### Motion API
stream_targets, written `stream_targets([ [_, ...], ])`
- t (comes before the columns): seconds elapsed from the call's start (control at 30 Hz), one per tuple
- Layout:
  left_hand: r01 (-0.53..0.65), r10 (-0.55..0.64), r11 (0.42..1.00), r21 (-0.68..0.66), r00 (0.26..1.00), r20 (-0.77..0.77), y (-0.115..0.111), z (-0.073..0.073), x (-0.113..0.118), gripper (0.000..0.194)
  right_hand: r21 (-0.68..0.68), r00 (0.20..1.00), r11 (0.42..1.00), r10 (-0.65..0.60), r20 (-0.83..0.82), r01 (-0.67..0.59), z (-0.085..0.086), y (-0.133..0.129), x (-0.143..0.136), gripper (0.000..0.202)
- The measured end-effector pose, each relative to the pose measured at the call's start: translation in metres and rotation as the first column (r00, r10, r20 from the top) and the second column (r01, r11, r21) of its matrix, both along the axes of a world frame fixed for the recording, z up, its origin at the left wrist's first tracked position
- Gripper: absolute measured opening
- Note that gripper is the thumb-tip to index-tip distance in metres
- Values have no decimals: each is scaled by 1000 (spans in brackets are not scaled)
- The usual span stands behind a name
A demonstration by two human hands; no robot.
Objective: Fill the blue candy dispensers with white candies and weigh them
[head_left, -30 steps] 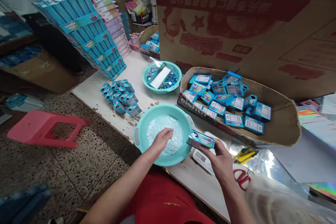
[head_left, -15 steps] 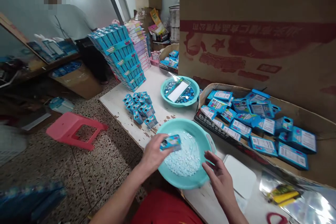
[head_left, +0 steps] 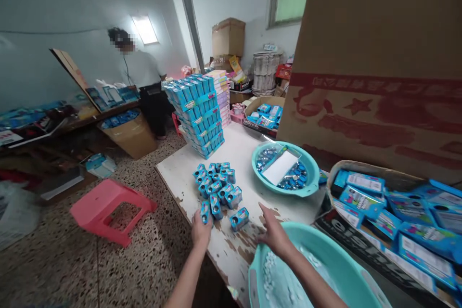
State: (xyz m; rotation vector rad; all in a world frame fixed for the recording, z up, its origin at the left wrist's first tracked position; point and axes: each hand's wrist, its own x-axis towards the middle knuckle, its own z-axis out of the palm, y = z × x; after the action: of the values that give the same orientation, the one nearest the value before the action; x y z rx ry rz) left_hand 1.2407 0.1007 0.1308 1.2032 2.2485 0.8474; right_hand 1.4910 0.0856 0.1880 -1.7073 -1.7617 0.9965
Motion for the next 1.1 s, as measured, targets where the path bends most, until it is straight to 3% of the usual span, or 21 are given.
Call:
stream_targets([
  [0.13, 148, -169, 985, 89, 935, 313, 10, -28, -2, 72, -214, 983, 972, 126, 133, -95, -23, 52, -22, 118],
  [0.27, 191, -213, 977, 98, 809, 548, 3, -53, -7, 86, -278, 989, 952, 142, 45, -124, -46, 63, -32, 126],
  [0.37, 132, -191, 980, 147, 830, 524, 5, -65, -2, 95, -250, 997, 966, 46, -60, -60, -64, 63, -39, 128],
  [0.5, 83, -130, 989, 125, 892, 433, 15, -65, 13, 94, -181, 983, 982, 20, -182, -53, -76, 69, -50, 127],
  [0.63, 73, -80, 997, 35, 943, 324, 24, -59, 25, 93, -140, 988, 990, -7, -152, -14, -73, 78, -62, 127],
  [0.73, 112, -103, 994, -16, 956, 276, 29, -56, 28, 92, -122, 993, 991, -61, -103, 48, -60, 78, -68, 118],
  [0.87, 133, -133, 991, 22, 925, 357, 19, -52, 13, 85, 9, 996, 999, -44, -71, 45, -22, 47, -61, 95],
  [0.97, 164, -164, 986, 30, 922, 351, -12, -49, -14, 53, 258, 999, 966, -39, 2, 38, 5, -6, -35, 61],
  [1.03, 272, -272, 961, 37, 923, 271, -42, -49, -36, 32, 376, 983, 917, -172, 70, 134, 15, -54, -6, 43],
  [1.1, 354, -355, 934, 42, 918, 174, -72, -51, -57, 28, 462, 925, 844, -362, 116, 272, 17, -106, 27, 34],
])
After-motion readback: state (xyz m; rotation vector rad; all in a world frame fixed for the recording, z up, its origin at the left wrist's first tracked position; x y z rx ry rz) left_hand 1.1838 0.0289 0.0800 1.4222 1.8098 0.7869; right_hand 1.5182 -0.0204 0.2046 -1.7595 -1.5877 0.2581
